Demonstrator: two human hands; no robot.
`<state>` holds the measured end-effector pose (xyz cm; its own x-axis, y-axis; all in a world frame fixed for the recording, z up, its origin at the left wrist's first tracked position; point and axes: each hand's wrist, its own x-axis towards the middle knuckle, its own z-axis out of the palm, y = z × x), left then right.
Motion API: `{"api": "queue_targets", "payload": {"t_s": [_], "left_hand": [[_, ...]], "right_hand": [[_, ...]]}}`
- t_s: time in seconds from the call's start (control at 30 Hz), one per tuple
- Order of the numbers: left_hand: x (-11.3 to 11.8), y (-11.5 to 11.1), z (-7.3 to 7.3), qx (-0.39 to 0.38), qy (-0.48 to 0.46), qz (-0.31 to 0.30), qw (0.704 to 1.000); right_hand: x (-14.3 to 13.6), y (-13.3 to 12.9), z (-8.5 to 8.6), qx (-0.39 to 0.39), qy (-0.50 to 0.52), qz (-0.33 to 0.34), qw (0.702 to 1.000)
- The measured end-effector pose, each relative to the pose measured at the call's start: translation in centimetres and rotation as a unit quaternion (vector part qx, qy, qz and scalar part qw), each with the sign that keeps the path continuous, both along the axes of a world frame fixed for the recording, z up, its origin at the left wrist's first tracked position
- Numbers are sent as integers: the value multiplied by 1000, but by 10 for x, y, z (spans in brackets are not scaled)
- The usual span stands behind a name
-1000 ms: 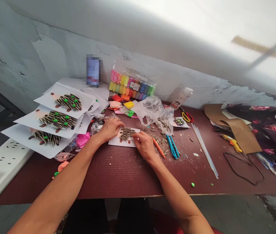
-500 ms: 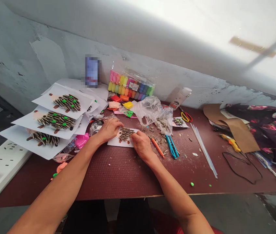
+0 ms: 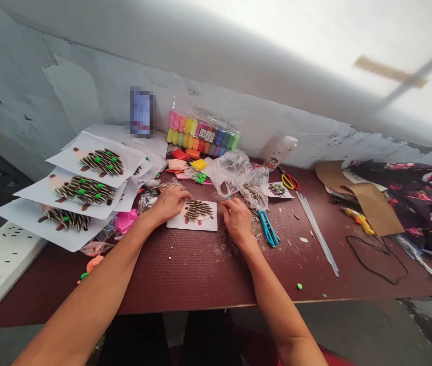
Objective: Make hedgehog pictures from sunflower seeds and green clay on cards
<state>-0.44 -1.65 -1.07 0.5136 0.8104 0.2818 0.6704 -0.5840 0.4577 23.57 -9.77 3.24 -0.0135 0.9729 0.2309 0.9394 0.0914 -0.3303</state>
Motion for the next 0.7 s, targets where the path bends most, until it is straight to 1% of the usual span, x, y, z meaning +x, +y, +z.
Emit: {"api": "queue_targets", "payload": {"t_s": [0.03,0.1,0.2,0.33,0.53,0.7], "left_hand": [[0,0,0,-3,-2,0,1000],[-1,0,0,-6,-5,-1,1000],[-1,0,-1,-4,-10,-2,1000],[0,0,-2,3,-9,1,1000],[0,0,-1,-4,-6,-3,1000],[-1,0,-1,-3,-10,-4,1000]], "right_hand": [[4,3,-1,-11,-2,-13,1000],[10,9,-5,-19,-3,-18,1000],[13,16,-12,2,-6,-8,1000],[15,20,-18,29,-37,3,999],[14,19,-17,4,-51,2,999],[13,19,-12,10,-29,-16,999]]}}
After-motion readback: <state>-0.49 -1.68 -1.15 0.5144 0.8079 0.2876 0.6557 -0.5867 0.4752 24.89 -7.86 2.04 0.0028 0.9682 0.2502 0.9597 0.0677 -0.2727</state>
